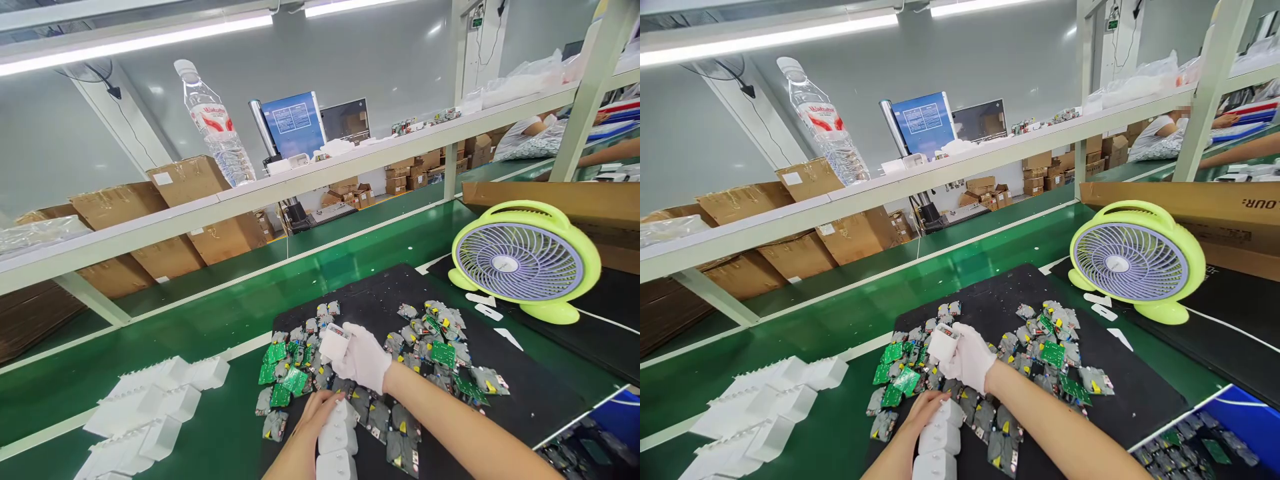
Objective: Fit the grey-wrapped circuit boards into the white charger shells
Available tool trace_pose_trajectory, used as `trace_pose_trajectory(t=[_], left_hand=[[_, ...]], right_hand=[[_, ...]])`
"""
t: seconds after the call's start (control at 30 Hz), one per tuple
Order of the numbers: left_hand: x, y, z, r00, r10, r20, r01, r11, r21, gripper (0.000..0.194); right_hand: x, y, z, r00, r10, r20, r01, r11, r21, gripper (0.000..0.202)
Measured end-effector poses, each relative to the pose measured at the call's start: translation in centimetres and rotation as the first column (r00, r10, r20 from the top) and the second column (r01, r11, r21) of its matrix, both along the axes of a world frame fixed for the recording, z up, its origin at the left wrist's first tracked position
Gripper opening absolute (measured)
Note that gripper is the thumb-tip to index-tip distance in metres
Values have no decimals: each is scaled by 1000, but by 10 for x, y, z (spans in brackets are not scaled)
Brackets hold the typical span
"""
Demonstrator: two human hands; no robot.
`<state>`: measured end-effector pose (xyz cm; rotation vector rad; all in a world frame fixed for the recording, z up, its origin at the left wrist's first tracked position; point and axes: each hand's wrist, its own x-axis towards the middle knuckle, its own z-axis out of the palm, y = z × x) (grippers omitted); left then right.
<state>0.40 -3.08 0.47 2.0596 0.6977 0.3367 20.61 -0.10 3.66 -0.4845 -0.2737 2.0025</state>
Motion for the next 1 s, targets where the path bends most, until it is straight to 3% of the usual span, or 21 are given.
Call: trace_pose_trajectory(t=[0.23, 0.37, 0.5, 0.7, 0.83, 1.0], left_hand=[[2, -7, 4, 998, 41, -46, -40, 999, 17, 89], [5, -9, 6, 996, 64, -61, -63, 998, 14, 94], [5, -8, 5, 994, 61, -88, -60, 998, 24, 91], [4, -7, 6, 982, 84, -168, -74, 995, 66, 93], [-1, -1, -3, 957, 96, -272, -81, 995, 65, 96], [-4, 4, -12, 965, 78, -252, -65, 996, 60, 95]], right_hand=[[-1, 0, -1, 1000, 24, -2, -24, 999, 35, 31], [0, 2, -1, 998, 53, 27, -55, 997, 58, 43], [4, 4, -2, 981, 180, 71, -185, 980, 72, 64], [7, 1, -4, 913, 376, 155, -390, 918, 68, 66], [5, -2, -5, 886, 414, 208, -440, 894, 92, 74], [3, -3, 0, 879, 425, 216, -442, 896, 39, 79]])
